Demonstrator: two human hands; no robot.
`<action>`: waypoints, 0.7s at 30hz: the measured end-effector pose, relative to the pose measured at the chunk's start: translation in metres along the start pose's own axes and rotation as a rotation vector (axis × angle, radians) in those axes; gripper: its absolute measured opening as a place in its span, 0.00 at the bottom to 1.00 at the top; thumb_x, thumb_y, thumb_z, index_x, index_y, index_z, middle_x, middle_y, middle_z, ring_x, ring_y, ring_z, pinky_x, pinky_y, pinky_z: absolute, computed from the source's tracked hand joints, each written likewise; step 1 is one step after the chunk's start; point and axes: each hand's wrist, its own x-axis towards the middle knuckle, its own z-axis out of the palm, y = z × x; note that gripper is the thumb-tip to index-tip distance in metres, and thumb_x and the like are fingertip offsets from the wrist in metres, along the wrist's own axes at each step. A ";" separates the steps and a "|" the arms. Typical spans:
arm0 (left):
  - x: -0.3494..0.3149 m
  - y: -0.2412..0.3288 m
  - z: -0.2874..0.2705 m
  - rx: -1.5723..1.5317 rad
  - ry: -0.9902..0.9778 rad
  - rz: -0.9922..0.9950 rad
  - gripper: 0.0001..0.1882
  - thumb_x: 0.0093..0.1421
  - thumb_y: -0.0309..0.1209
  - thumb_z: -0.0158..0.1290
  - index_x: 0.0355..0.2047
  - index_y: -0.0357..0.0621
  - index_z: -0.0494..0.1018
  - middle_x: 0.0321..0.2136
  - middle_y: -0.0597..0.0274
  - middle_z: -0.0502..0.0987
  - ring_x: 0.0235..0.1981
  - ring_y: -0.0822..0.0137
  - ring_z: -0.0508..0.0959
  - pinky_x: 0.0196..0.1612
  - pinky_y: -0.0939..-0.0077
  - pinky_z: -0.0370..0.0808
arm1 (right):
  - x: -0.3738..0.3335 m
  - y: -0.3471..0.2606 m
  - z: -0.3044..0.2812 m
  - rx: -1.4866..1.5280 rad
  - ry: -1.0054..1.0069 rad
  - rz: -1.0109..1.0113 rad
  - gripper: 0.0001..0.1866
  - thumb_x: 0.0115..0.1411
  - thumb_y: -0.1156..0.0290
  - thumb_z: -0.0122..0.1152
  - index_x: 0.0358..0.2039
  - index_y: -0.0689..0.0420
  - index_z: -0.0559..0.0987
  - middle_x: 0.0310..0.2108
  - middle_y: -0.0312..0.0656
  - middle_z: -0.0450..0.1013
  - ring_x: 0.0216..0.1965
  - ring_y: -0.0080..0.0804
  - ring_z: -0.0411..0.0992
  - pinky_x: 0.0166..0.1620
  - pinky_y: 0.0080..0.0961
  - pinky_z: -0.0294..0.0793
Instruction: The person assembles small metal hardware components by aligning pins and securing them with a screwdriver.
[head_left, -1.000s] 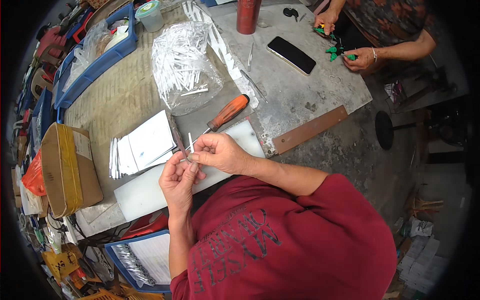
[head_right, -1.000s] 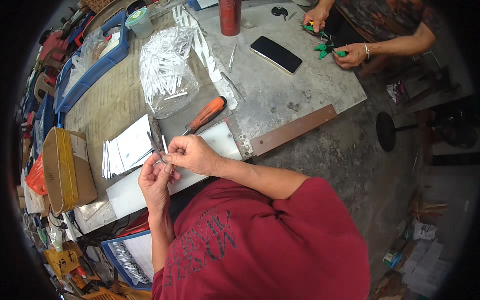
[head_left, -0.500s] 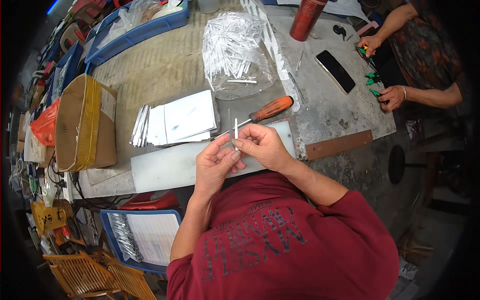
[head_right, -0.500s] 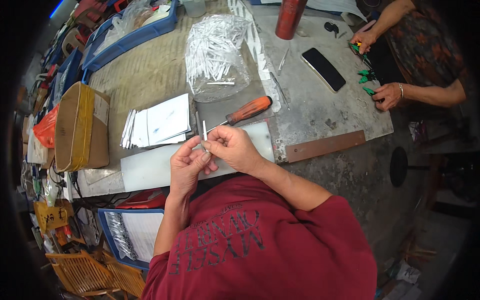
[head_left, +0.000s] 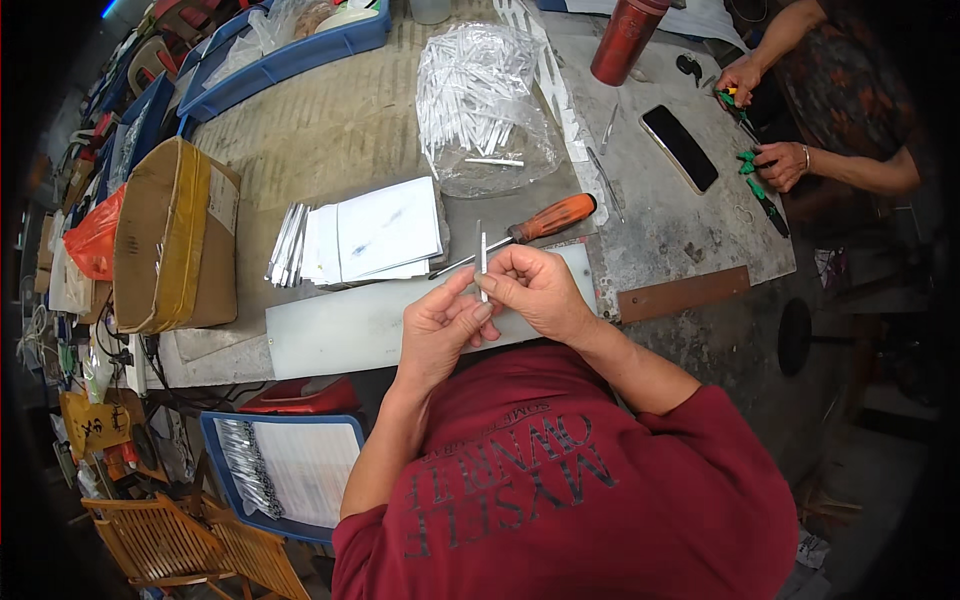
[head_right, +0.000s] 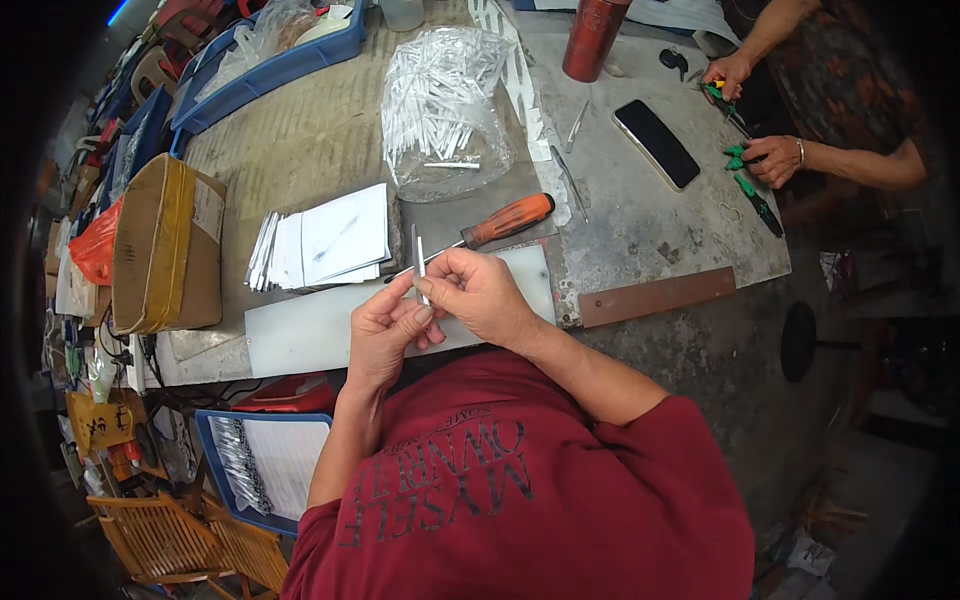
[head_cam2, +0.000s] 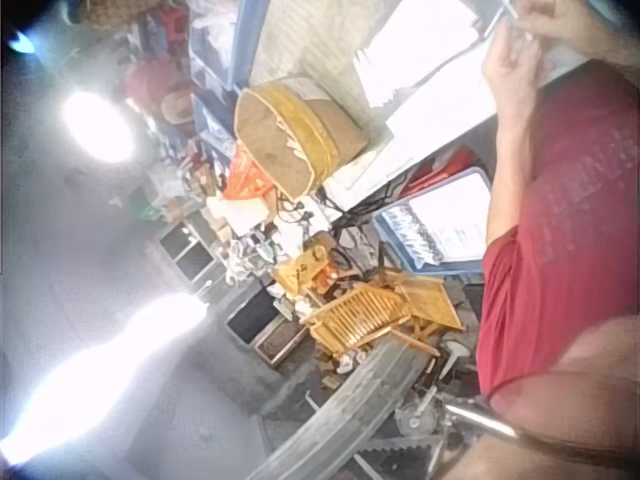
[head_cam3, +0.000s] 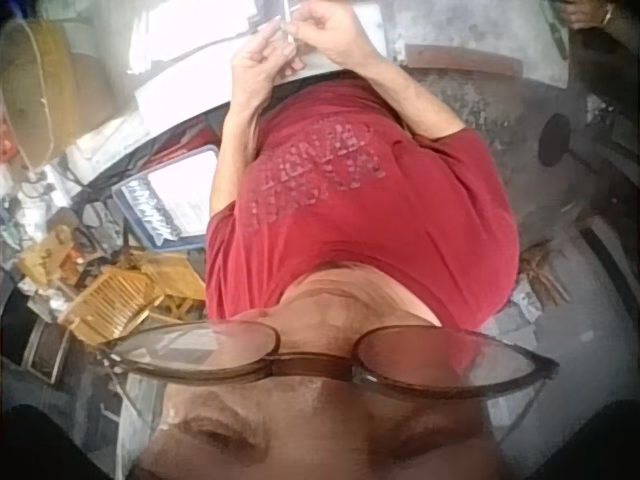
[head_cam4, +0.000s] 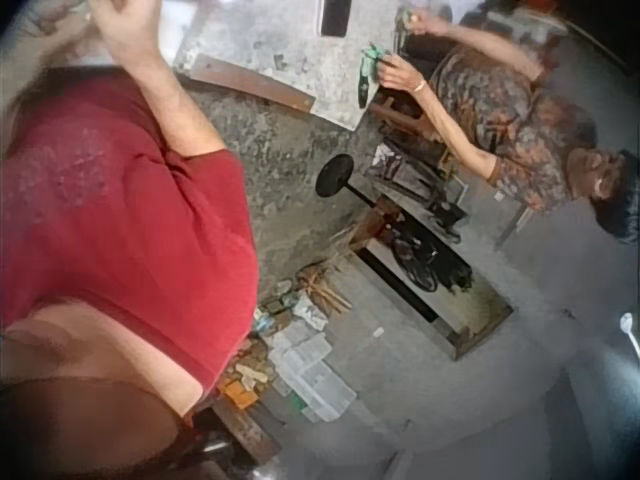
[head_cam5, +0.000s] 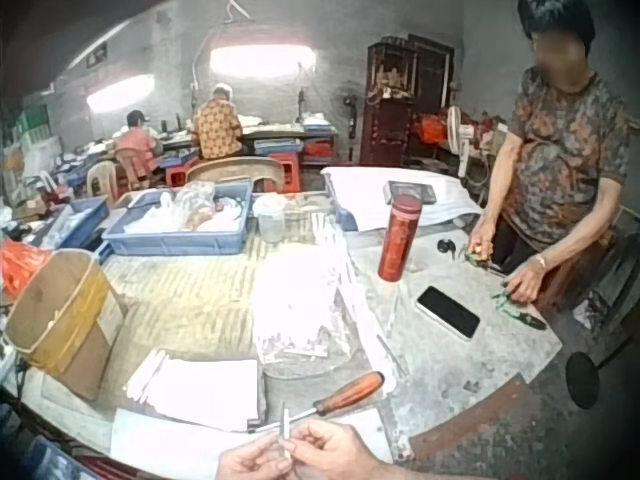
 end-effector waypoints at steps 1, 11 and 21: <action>0.000 0.000 0.000 0.003 0.003 -0.009 0.23 0.53 0.23 0.51 0.50 0.46 0.63 0.26 0.60 0.75 0.21 0.75 0.74 0.20 0.89 0.67 | 0.000 -0.001 0.001 0.025 -0.005 0.008 0.08 0.55 0.72 0.53 0.28 0.65 0.70 0.20 0.36 0.69 0.21 0.16 0.67 0.24 0.13 0.67; -0.001 0.003 0.001 0.067 -0.021 -0.015 0.24 0.54 0.23 0.49 0.53 0.47 0.60 0.27 0.60 0.75 0.20 0.78 0.71 0.20 0.89 0.66 | 0.001 0.003 -0.002 -0.057 0.001 0.009 0.07 0.55 0.73 0.53 0.28 0.65 0.70 0.20 0.36 0.69 0.21 0.16 0.67 0.23 0.14 0.67; 0.000 0.012 0.003 -0.075 -0.062 -0.069 0.35 0.51 0.24 0.53 0.58 0.46 0.48 0.25 0.56 0.74 0.18 0.76 0.70 0.21 0.87 0.67 | 0.004 0.007 -0.007 0.213 -0.161 0.027 0.06 0.55 0.73 0.53 0.32 0.63 0.70 0.24 0.35 0.68 0.22 0.16 0.66 0.26 0.13 0.66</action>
